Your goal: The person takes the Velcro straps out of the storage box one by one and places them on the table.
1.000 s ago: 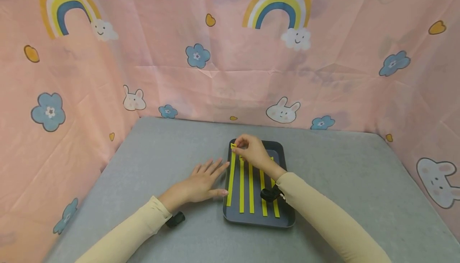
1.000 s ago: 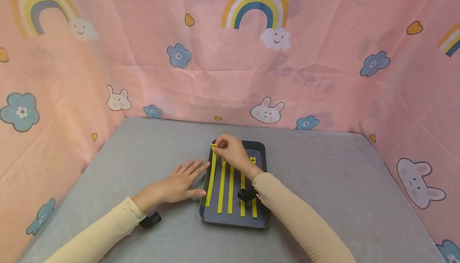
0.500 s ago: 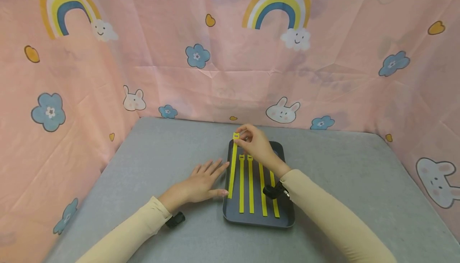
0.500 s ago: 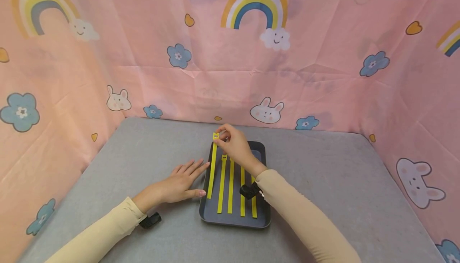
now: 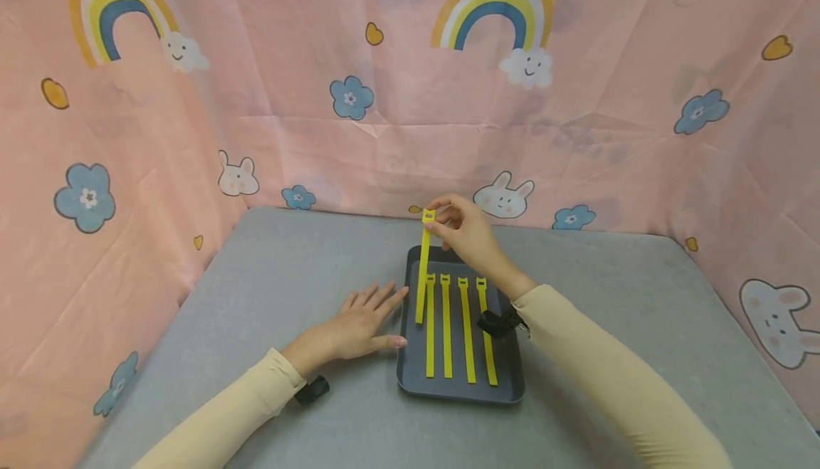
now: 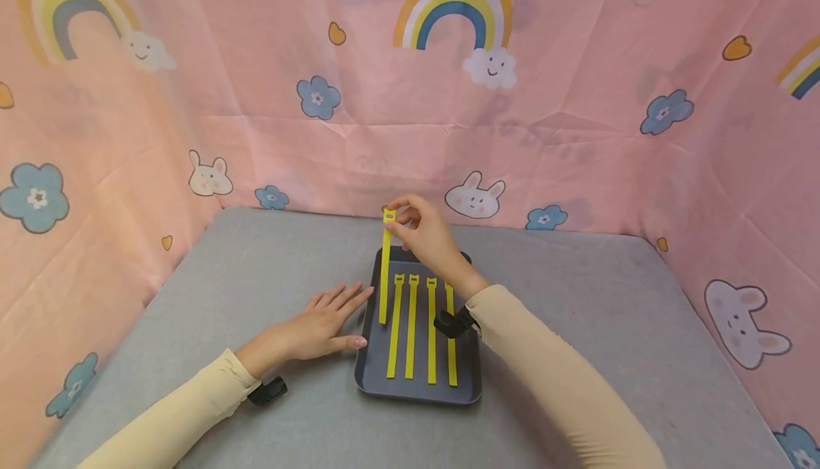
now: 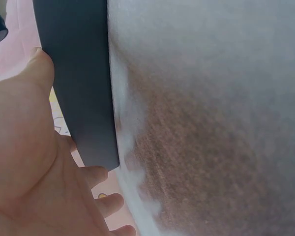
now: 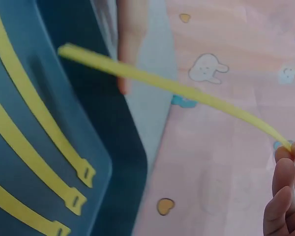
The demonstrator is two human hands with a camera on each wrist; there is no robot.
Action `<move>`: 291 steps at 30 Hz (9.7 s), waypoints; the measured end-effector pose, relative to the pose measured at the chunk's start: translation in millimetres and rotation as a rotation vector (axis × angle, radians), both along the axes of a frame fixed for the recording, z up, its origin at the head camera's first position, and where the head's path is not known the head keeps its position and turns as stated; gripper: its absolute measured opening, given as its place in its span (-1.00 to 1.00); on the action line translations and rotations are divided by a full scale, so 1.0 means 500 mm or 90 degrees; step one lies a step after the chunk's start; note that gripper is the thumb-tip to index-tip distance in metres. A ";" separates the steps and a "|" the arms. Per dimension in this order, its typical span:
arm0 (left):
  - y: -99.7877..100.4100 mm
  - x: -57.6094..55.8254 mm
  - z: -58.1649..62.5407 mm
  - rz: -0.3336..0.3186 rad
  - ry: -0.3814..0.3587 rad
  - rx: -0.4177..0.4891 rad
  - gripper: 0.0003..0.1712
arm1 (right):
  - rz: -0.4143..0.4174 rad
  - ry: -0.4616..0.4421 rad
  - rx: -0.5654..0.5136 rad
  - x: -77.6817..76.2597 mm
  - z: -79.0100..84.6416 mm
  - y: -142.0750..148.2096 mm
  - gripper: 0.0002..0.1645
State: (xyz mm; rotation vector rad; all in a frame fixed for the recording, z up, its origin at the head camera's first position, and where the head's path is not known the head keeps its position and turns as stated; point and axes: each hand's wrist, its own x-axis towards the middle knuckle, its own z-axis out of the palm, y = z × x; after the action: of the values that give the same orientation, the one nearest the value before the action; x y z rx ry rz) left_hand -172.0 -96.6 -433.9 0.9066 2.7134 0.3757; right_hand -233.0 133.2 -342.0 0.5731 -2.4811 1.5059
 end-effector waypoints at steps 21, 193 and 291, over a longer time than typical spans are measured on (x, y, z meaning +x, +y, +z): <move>-0.002 0.004 0.004 -0.007 -0.001 0.000 0.00 | -0.059 0.021 -0.001 0.013 0.100 0.100 -0.66; -0.003 0.004 -0.001 0.001 -0.007 0.000 0.00 | -0.078 -0.117 0.212 0.022 -0.070 0.241 -0.57; -0.005 0.003 -0.003 0.008 -0.023 0.001 -0.01 | -0.059 -0.182 0.299 -0.021 -0.211 0.016 -0.66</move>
State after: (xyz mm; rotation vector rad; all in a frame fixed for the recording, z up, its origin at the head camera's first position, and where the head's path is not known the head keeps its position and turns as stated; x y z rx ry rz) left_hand -170.5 -99.1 -435.3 0.8758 2.6872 0.3921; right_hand -243.5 141.5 -447.4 0.3142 -3.0600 1.0299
